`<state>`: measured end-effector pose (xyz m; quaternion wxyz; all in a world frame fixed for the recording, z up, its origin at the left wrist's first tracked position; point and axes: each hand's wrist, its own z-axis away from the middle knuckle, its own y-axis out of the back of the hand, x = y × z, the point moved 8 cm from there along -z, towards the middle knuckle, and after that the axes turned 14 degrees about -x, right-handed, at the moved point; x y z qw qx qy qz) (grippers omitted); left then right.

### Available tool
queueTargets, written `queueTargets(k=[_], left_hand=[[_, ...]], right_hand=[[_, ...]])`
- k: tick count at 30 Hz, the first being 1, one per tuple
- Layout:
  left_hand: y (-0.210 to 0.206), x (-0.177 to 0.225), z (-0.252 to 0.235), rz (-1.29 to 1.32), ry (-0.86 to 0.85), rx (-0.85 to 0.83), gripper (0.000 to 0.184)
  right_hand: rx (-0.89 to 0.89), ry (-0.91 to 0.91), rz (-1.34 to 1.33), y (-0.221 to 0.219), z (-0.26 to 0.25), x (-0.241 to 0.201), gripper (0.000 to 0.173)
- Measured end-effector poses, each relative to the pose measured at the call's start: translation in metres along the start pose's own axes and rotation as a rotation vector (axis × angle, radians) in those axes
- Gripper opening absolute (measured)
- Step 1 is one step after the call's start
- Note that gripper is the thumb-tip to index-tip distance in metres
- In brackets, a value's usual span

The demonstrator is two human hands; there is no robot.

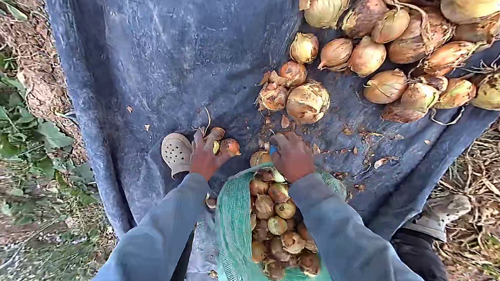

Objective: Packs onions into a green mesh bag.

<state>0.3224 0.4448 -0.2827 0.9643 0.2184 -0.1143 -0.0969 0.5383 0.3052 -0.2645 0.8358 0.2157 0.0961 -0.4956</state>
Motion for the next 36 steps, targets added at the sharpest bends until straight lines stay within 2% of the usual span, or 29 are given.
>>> queueTargets(k=[3, 5, 7, 9, 10, 12, 13, 15, 16, 18, 21, 23, 26, 29, 30, 32, 33, 34, 35, 36], left_hand=[[-0.037, 0.015, -0.024, -0.332, 0.064, -0.106, 0.088], [-0.043, 0.014, -0.030, -0.443, 0.055, -0.077, 0.089], [-0.037, 0.010, -0.031, -0.444, -0.006, -0.021, 0.086], [-0.029, -0.002, -0.033, -0.372, -0.040, -0.013, 0.086], [-0.026, -0.011, -0.033, -0.306, -0.042, -0.031, 0.086], [-0.017, -0.026, -0.036, -0.041, -0.076, -0.046, 0.083], [-0.012, -0.030, -0.035, 0.175, -0.092, -0.063, 0.079], [-0.006, -0.025, -0.021, 0.708, -0.073, -0.173, 0.063], [-0.004, -0.013, -0.014, 0.940, -0.069, -0.233, 0.056], [-0.007, 0.023, -0.009, 1.244, -0.116, -0.351, 0.055], [-0.026, 0.082, -0.033, 1.423, -0.189, -0.445, 0.065], [-0.047, 0.117, -0.051, 1.468, -0.137, -0.446, 0.069], [-0.075, 0.155, -0.036, 1.479, -0.035, -0.355, 0.067], [-0.079, 0.165, 0.034, 1.360, -0.075, -0.364, 0.075], [-0.082, 0.162, 0.064, 1.266, -0.077, -0.424, 0.084], [-0.093, 0.154, 0.120, 0.955, -0.080, -0.705, 0.091], [-0.095, 0.152, 0.140, 0.729, -0.123, -0.882, 0.085], [-0.092, 0.154, 0.152, 0.509, -0.204, -0.988, 0.072], [-0.081, 0.159, 0.151, 0.355, -0.300, -0.980, 0.056], [-0.060, 0.168, 0.137, 0.287, -0.384, -0.839, 0.043]], right_hand=[[-0.330, -0.145, 0.226, -0.068, -0.046, -0.024, 0.045], [-0.361, -0.181, 0.314, -0.106, -0.052, -0.023, 0.044], [-0.367, -0.160, 0.290, -0.110, -0.050, -0.016, 0.056], [-0.337, -0.095, 0.083, -0.085, -0.039, -0.003, 0.070], [-0.266, -0.035, -0.087, -0.067, -0.029, 0.007, 0.067], [-0.099, 0.069, -0.496, -0.022, -0.003, 0.034, 0.040], [0.008, 0.057, -0.646, -0.001, 0.010, 0.052, 0.026], [0.167, -0.090, -0.772, 0.037, 0.031, 0.090, 0.014], [0.176, -0.127, -0.797, 0.051, 0.033, 0.103, 0.021], [0.024, -0.142, -0.848, 0.064, 0.018, 0.110, 0.065], [-0.186, -0.096, -0.889, 0.059, -0.032, 0.097, 0.090], [-0.190, -0.063, -0.929, 0.054, -0.057, 0.090, 0.097], [-0.152, 0.011, -1.085, 0.049, -0.049, 0.092, 0.102], [-0.117, 0.085, -1.100, 0.042, 0.023, 0.100, 0.109], [-0.114, 0.061, -1.091, 0.026, 0.059, 0.108, 0.111], [-0.234, -0.017, -1.021, -0.028, 0.126, 0.136, 0.107], [-0.366, -0.053, -0.914, -0.051, 0.154, 0.148, 0.097], [-0.496, -0.064, -0.769, -0.063, 0.174, 0.155, 0.079], [-0.558, -0.055, -0.641, -0.062, 0.185, 0.160, 0.065], [-0.483, -0.037, -0.558, -0.044, 0.185, 0.163, 0.059]])
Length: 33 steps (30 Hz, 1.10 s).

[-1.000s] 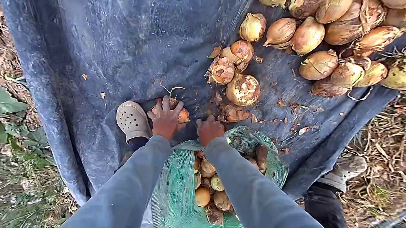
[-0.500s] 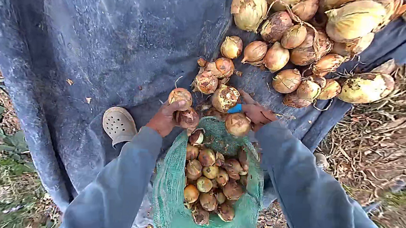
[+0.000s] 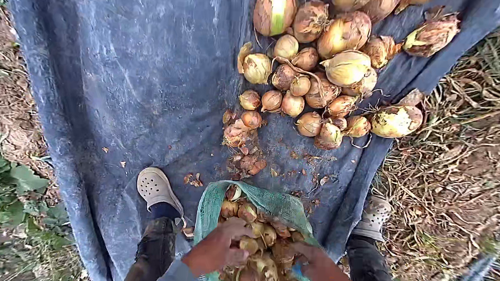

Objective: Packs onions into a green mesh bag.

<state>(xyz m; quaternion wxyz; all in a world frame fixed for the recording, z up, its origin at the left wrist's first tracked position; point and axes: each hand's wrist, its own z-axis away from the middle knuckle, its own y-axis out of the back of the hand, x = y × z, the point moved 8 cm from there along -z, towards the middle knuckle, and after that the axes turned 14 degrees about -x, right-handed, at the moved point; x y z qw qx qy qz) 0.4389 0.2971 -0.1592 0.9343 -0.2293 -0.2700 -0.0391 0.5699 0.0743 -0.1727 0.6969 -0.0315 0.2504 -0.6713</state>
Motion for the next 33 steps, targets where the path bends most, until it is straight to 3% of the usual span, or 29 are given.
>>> queueTargets(k=[2, 4, 7, 10, 13, 16, 19, 23, 26, 29, 33], left_hand=[[0.074, 0.029, -0.007, -0.219, -0.027, 0.401, 0.035], [0.143, 0.044, -0.028, -0.332, 0.031, 0.734, 0.048], [0.203, 0.040, -0.090, -0.272, 0.199, 0.913, 0.076], [0.213, 0.034, -0.137, -0.316, 0.397, 0.929, 0.087], [0.212, 0.031, -0.149, -0.355, 0.426, 0.902, 0.088], [0.216, 0.033, -0.149, -0.299, 0.304, 0.805, 0.091], [0.222, 0.036, -0.160, -0.138, 0.186, 0.715, 0.090], [0.181, 0.042, -0.179, 0.663, -0.256, 0.477, 0.062], [0.133, 0.065, -0.199, 0.988, -0.434, 0.349, 0.053], [0.110, 0.083, -0.213, 1.045, -0.555, 0.373, 0.053], [0.076, 0.070, -0.163, 0.978, -0.513, 0.519, 0.064]], right_hand=[[0.409, 0.074, 0.133, 0.066, 0.015, -0.039, 0.062], [0.824, 0.061, 0.248, 0.142, 0.025, -0.084, 0.075], [1.076, -0.082, 0.195, 0.220, 0.003, -0.126, 0.089], [1.078, -0.236, 0.018, 0.243, -0.031, -0.132, 0.086], [0.995, -0.180, 0.012, 0.261, -0.043, -0.116, 0.076], [0.882, -0.014, 0.082, 0.285, -0.053, -0.097, 0.072], [0.829, 0.016, 0.149, 0.294, -0.054, -0.097, 0.071], [0.738, 0.042, 0.166, 0.299, -0.053, -0.101, 0.070], [0.685, 0.107, 0.054, 0.294, -0.053, -0.103, 0.066], [0.617, 0.252, -0.224, 0.277, -0.059, -0.107, 0.063], [0.572, 0.354, -0.175, 0.231, -0.060, -0.116, 0.060]])
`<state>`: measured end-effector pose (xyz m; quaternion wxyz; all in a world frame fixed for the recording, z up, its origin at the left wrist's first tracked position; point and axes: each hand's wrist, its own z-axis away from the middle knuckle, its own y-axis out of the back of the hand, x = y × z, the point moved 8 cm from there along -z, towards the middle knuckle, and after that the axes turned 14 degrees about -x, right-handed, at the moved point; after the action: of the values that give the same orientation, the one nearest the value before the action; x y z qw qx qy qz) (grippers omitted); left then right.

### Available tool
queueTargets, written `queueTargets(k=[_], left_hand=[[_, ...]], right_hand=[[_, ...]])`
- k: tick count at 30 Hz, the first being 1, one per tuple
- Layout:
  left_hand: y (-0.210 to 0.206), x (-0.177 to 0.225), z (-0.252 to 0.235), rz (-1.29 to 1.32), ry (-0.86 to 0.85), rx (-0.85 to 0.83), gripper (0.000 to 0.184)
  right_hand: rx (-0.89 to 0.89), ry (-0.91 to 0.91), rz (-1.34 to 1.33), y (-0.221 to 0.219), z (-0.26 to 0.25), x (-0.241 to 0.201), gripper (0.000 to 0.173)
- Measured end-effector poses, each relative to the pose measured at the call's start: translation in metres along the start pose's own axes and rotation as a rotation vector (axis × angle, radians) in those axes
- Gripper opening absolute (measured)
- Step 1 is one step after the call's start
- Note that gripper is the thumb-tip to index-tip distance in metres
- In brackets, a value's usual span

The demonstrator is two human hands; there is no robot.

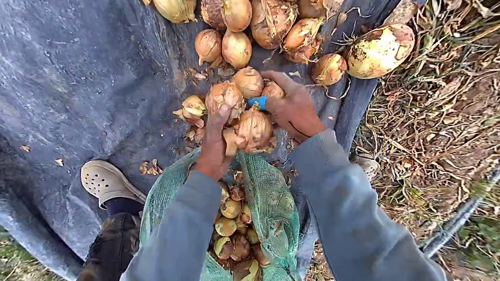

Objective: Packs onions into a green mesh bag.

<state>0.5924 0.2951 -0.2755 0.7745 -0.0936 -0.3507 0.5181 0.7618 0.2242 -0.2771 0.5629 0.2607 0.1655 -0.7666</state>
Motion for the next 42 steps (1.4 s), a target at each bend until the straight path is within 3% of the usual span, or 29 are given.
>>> queueTargets(k=[4, 6, 8, 10, 13, 15, 17, 20, 23, 25, 27, 30, 32, 34, 36, 38, 40, 42], left_hand=[[0.030, -0.018, 0.149, -0.163, 0.239, 0.262, 0.105], [0.043, -0.037, 0.218, -0.338, 0.517, 0.144, 0.098], [0.052, -0.038, 0.247, -0.536, 0.731, -0.084, 0.072], [0.060, -0.004, 0.214, -0.762, 0.590, -0.187, 0.061], [0.060, 0.073, 0.100, -0.933, 0.195, 0.007, 0.058], [0.045, 0.110, 0.024, -1.040, 0.026, 0.080, 0.066], [0.020, 0.130, -0.039, -1.175, -0.125, 0.127, 0.075], [-0.003, 0.122, -0.095, -1.292, -0.196, 0.249, 0.090], [-0.014, 0.106, -0.110, -1.415, -0.063, 0.390, 0.096], [-0.008, 0.098, -0.113, -1.357, 0.029, 0.371, 0.090], [0.009, 0.088, -0.112, -1.026, 0.062, 0.232, 0.078], [0.013, 0.081, -0.098, -0.327, 0.048, -0.023, 0.048], [-0.003, 0.088, -0.095, -0.082, 0.004, -0.169, 0.062], [-0.017, 0.092, -0.100, -0.098, -0.017, -0.222, 0.071], [-0.022, 0.090, -0.105, -0.163, 0.006, -0.229, 0.065], [-0.032, 0.089, -0.105, -0.108, 0.019, -0.337, 0.076], [-0.034, 0.089, -0.093, -0.090, -0.004, -0.391, 0.086], [-0.024, 0.088, -0.061, -0.123, -0.021, -0.326, 0.094]], right_hand=[[-0.143, -0.125, 0.005, -0.089, 0.099, 0.029, 0.063], [-0.434, -0.328, 0.099, -0.136, 0.159, 0.072, 0.061], [-0.650, -0.426, 0.206, -0.148, 0.196, 0.093, 0.055], [-0.466, -0.339, 0.145, -0.110, 0.186, 0.083, 0.053], [0.003, -0.124, 0.011, -0.008, 0.126, 0.036, 0.063], [0.223, -0.021, 0.078, 0.055, 0.074, -0.003, 0.080], [0.343, 0.031, 0.159, 0.101, 0.023, -0.040, 0.098], [0.317, 0.043, 0.045, 0.118, -0.033, -0.056, 0.113], [0.277, -0.042, -0.222, 0.107, -0.052, -0.038, 0.111], [0.251, -0.062, -0.326, 0.104, -0.054, -0.028, 0.103], [0.247, -0.047, -0.360, 0.102, -0.054, -0.025, 0.090], [0.251, -0.001, -0.377, 0.101, -0.057, -0.020, 0.075], [0.225, 0.011, -0.405, 0.096, -0.062, -0.017, 0.072], [0.242, -0.032, -0.490, 0.087, -0.061, -0.011, 0.068], [0.239, -0.049, -0.540, 0.079, -0.061, -0.010, 0.069], [0.227, -0.021, -0.589, 0.075, -0.060, -0.012, 0.068], [0.222, 0.020, -0.636, 0.062, -0.051, -0.012, 0.068], [0.201, 0.059, -0.675, 0.038, -0.028, -0.013, 0.069]])
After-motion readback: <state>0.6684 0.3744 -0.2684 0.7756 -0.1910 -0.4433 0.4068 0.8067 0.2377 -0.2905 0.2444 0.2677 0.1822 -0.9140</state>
